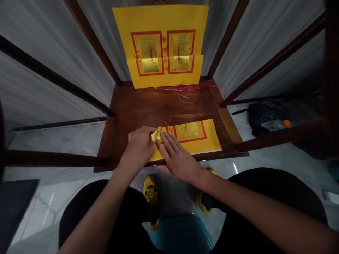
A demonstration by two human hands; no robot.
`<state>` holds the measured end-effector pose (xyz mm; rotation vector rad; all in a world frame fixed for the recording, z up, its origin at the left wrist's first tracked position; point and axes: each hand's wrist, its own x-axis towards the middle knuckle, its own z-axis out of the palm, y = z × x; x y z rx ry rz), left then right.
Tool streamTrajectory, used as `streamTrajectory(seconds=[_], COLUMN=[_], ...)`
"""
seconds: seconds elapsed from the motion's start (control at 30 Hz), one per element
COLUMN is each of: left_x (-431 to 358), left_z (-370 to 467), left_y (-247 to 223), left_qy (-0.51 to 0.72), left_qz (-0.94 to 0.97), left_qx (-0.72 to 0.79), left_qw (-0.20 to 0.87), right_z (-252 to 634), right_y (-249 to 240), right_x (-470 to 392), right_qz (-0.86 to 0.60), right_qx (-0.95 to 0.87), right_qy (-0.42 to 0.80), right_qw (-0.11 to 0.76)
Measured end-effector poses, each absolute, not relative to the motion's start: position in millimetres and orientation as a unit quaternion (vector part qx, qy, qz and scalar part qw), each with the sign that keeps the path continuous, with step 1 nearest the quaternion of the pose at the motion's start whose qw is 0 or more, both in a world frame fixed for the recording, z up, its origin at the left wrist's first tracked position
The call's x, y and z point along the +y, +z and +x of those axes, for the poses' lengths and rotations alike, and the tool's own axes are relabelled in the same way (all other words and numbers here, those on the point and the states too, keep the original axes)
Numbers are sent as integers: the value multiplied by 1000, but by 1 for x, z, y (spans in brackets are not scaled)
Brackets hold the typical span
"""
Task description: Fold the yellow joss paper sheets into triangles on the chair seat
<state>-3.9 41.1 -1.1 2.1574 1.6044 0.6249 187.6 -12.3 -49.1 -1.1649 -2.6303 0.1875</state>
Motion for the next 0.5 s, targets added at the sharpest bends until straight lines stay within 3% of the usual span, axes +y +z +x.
streamTrajectory(seconds=[0.07, 0.3, 0.5], left_x=[39, 66, 79], left_z=[20, 50, 43], left_y=[-1, -21, -31], left_qy=[272, 259, 272], left_qz=[778, 833, 823], left_qx=[552, 420, 421], left_qw=[124, 250, 269], right_z=[188, 185, 195], right_y=[-52, -56, -13], right_x=[-13, -17, -18], right_qz=[-396, -394, -387], right_qx=[-907, -908, -893], right_qy=[66, 71, 195], right_qw=[127, 119, 118])
